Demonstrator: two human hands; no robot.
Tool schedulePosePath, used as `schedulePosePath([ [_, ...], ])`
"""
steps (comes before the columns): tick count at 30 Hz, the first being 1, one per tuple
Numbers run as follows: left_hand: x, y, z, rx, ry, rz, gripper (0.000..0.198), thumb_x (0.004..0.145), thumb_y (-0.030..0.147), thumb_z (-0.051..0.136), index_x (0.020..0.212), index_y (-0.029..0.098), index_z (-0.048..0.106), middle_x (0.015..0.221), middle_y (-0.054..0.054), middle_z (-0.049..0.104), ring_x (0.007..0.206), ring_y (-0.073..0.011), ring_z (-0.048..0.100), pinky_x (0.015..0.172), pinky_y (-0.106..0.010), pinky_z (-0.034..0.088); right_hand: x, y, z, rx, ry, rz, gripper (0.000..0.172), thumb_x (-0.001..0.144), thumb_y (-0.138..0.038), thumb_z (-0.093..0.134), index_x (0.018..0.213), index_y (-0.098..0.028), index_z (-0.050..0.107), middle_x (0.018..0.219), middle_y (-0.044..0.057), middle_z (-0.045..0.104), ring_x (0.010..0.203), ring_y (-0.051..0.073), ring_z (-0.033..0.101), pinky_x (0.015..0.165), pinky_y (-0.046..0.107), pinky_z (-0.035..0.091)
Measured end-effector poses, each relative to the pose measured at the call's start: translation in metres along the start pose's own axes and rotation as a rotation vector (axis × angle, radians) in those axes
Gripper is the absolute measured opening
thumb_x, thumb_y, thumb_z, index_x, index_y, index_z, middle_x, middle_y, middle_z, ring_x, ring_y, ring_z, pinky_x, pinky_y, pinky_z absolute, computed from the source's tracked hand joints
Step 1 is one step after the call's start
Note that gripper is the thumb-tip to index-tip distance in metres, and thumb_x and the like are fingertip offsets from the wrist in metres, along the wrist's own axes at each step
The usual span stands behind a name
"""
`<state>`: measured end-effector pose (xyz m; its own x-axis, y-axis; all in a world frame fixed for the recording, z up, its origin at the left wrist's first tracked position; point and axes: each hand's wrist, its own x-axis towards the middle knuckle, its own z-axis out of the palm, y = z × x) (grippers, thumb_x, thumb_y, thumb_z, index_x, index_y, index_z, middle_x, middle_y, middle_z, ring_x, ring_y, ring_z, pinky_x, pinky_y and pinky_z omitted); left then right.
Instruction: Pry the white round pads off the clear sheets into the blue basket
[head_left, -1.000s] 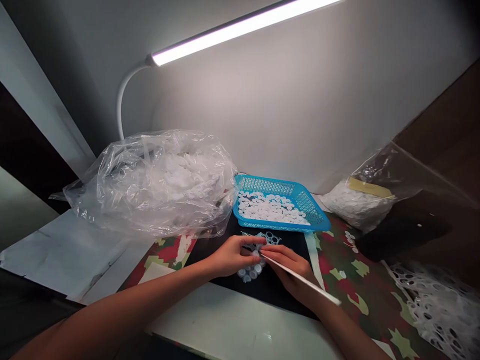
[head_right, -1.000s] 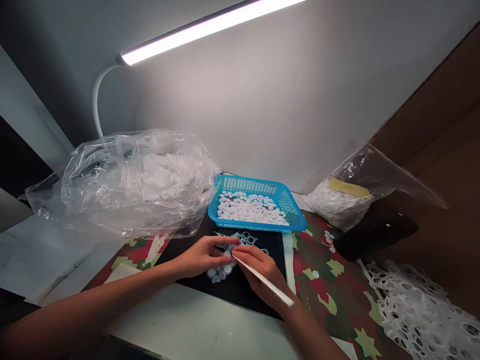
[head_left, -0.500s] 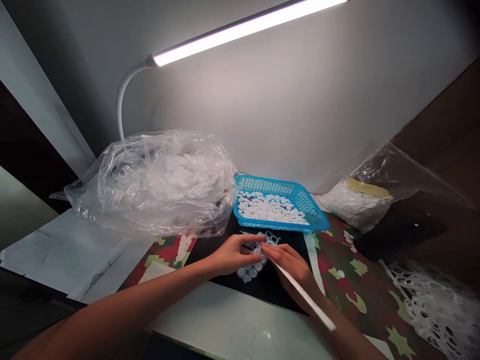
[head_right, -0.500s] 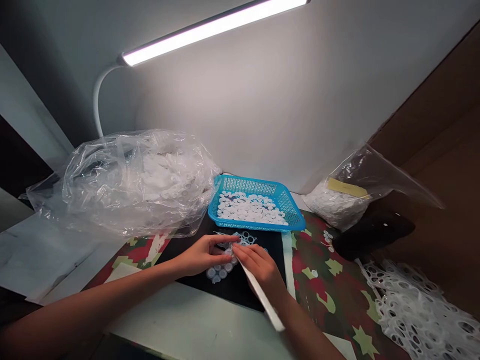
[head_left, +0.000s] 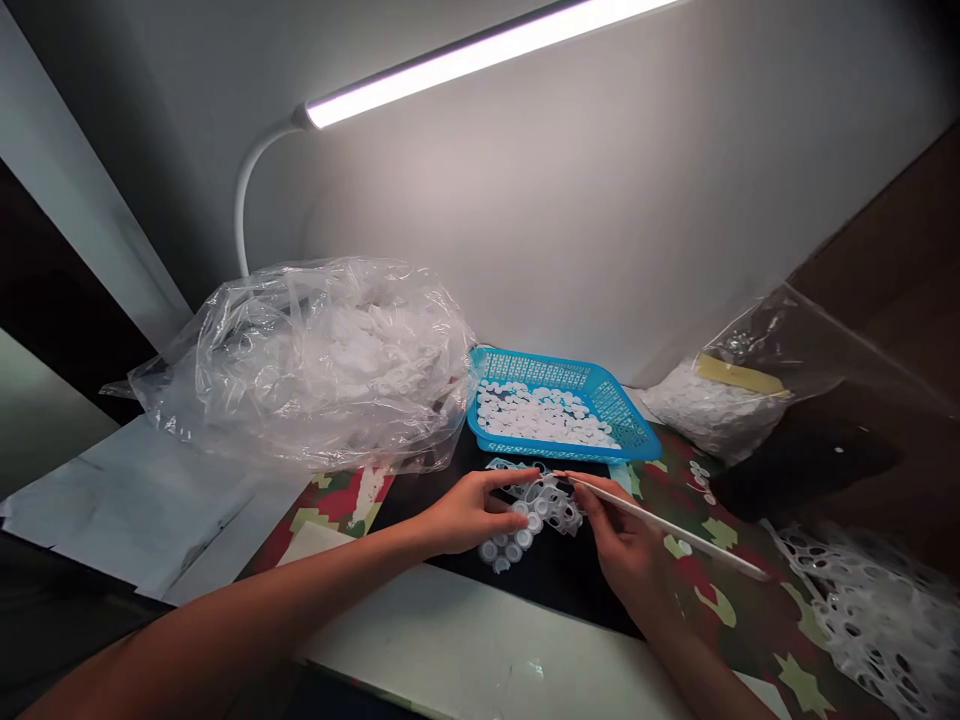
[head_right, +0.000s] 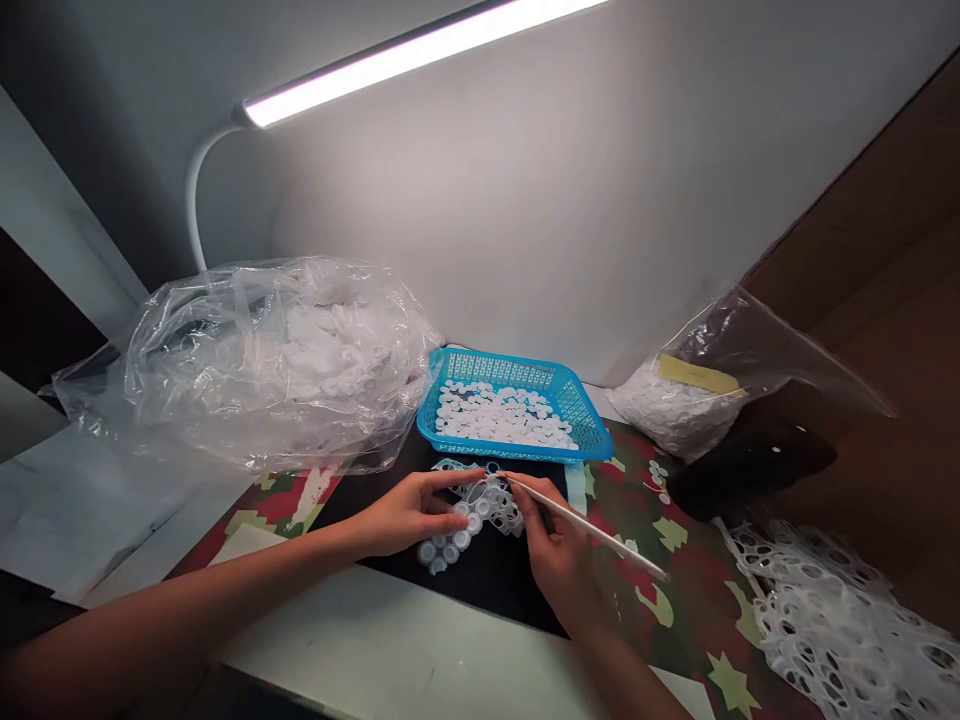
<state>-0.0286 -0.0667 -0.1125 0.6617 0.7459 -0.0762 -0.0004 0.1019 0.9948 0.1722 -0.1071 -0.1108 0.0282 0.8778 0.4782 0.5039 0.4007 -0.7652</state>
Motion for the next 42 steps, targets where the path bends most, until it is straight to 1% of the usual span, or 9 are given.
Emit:
schedulePosePath([
  [5,0.000,-0.002,0.002,-0.035,-0.013,0.008,0.066,0.074,0.034,0.068,0.135,0.025,0.043,0.080,-0.002,0.064,0.060,-0.0093,0.053,0.056,-0.020,0.041,0.002,0.002,-0.003,-0.006,0.094,-0.025,0.019,0.088,-0.031,0.053,0.099,-0.024,0.067,0.091,0.004,0.069,0.083,0.020,0.064,0.072,0.031,0.055],
  [9,0.000,-0.005,-0.001,0.004,0.031,0.014,0.064,0.071,0.033,0.070,0.131,0.026,0.048,0.109,-0.008,0.063,0.068,-0.0113,0.057,0.056,-0.020,0.041,0.013,0.007,-0.018,-0.064,0.363,-0.019,0.017,0.087,-0.032,0.056,0.091,-0.020,0.067,0.077,0.004,0.064,0.072,0.018,0.060,0.069,0.032,0.052],
  [11,0.001,-0.006,-0.002,-0.003,0.055,0.019,0.063,0.070,0.032,0.070,0.130,0.026,0.050,0.114,-0.008,0.061,0.067,-0.0102,0.057,0.054,-0.019,0.040,0.018,0.011,-0.026,-0.098,0.408,-0.010,0.020,0.088,-0.032,0.055,0.096,-0.018,0.066,0.079,0.005,0.064,0.070,0.017,0.059,0.068,0.032,0.051],
  [16,0.001,-0.004,0.001,-0.022,0.091,-0.019,0.063,0.069,0.033,0.071,0.128,0.023,0.051,0.081,-0.003,0.066,0.053,-0.0066,0.048,0.049,-0.018,0.035,0.017,0.019,-0.028,-0.199,0.185,-0.130,0.022,0.089,-0.029,0.052,0.106,-0.023,0.065,0.104,0.006,0.067,0.095,0.022,0.062,0.088,0.041,0.050],
  [19,0.000,-0.002,0.003,-0.058,0.135,-0.032,0.061,0.069,0.034,0.072,0.126,0.021,0.054,0.061,0.002,0.059,0.049,-0.0056,0.044,0.048,-0.018,0.033,0.010,0.015,-0.021,-0.225,-0.022,-0.223,0.024,0.091,-0.024,0.048,0.111,-0.026,0.062,0.107,0.004,0.067,0.098,0.021,0.062,0.086,0.039,0.051],
  [22,0.000,0.001,0.004,-0.122,0.164,-0.034,0.060,0.067,0.033,0.074,0.123,0.021,0.056,0.057,0.004,0.057,0.049,-0.0049,0.045,0.050,-0.017,0.034,0.005,0.005,-0.012,-0.221,-0.245,-0.362,0.033,0.092,-0.016,0.044,0.120,-0.027,0.057,0.112,0.005,0.066,0.096,0.019,0.062,0.081,0.034,0.054],
  [27,0.000,0.003,0.005,-0.152,0.207,-0.019,0.058,0.065,0.033,0.076,0.118,0.018,0.059,0.070,-0.001,0.064,0.057,-0.0081,0.056,0.055,-0.019,0.040,0.005,-0.008,-0.004,-0.188,-0.237,-0.489,0.035,0.090,-0.014,0.047,0.120,-0.027,0.058,0.106,0.004,0.069,0.087,0.018,0.065,0.075,0.033,0.056],
  [37,0.001,-0.002,0.006,-0.170,0.167,-0.015,0.063,0.064,0.032,0.076,0.122,0.018,0.055,0.085,-0.006,0.066,0.065,-0.0102,0.059,0.059,-0.021,0.046,0.006,-0.010,-0.006,-0.119,-0.359,-0.445,0.033,0.090,-0.013,0.047,0.118,-0.025,0.058,0.105,0.006,0.069,0.089,0.019,0.063,0.076,0.033,0.055],
  [42,0.000,0.000,0.006,-0.150,0.156,-0.014,0.062,0.065,0.031,0.075,0.122,0.018,0.055,0.079,-0.004,0.065,0.061,-0.0093,0.057,0.055,-0.020,0.045,0.005,-0.011,-0.010,-0.100,-0.418,-0.283,0.029,0.092,-0.018,0.045,0.116,-0.025,0.060,0.104,0.006,0.067,0.094,0.019,0.063,0.078,0.031,0.054],
])
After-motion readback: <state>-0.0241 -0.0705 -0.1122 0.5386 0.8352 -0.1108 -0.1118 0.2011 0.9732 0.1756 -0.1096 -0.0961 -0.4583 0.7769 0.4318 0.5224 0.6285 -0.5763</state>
